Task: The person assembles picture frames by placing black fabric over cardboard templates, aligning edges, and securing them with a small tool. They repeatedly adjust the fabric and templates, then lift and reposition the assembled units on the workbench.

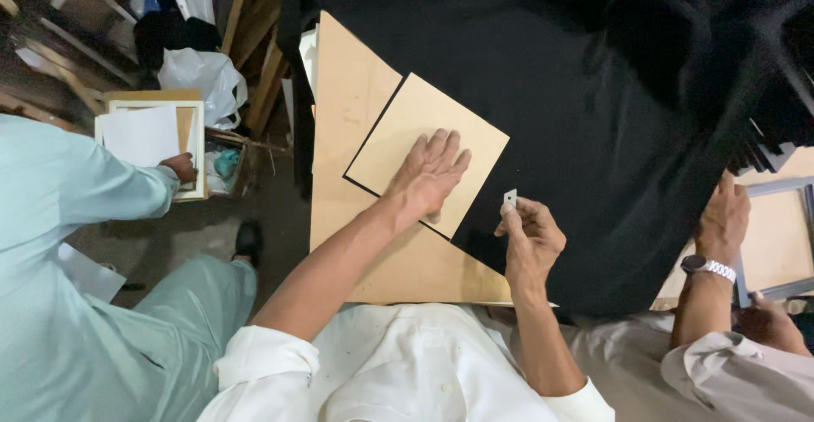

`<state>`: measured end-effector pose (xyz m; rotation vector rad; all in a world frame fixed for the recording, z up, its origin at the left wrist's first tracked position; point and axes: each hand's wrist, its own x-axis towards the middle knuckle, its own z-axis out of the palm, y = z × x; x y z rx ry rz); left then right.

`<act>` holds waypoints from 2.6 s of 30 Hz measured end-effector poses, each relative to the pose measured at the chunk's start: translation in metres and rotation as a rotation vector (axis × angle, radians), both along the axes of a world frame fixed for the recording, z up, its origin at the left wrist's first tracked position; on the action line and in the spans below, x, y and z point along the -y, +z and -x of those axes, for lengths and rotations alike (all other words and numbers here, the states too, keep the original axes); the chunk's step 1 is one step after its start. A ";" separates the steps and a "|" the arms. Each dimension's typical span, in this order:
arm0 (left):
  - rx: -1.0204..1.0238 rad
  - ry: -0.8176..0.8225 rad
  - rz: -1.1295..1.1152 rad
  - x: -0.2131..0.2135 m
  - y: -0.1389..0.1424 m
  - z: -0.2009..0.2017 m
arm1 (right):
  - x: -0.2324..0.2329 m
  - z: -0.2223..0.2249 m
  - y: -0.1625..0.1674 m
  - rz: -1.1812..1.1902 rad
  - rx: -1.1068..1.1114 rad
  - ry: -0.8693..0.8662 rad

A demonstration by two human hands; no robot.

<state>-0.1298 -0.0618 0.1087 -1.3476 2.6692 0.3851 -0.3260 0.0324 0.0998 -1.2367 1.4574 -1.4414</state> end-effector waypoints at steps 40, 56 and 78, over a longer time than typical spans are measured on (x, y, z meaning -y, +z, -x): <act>-1.458 0.850 -0.390 -0.019 -0.021 -0.040 | 0.057 -0.085 -0.001 0.290 -0.892 0.111; -1.661 1.032 -0.099 0.008 -0.015 -0.093 | 0.068 -0.125 0.022 0.361 -0.893 0.304; -1.457 1.080 -0.343 0.019 -0.006 -0.107 | 0.064 -0.075 0.026 0.071 -0.727 0.187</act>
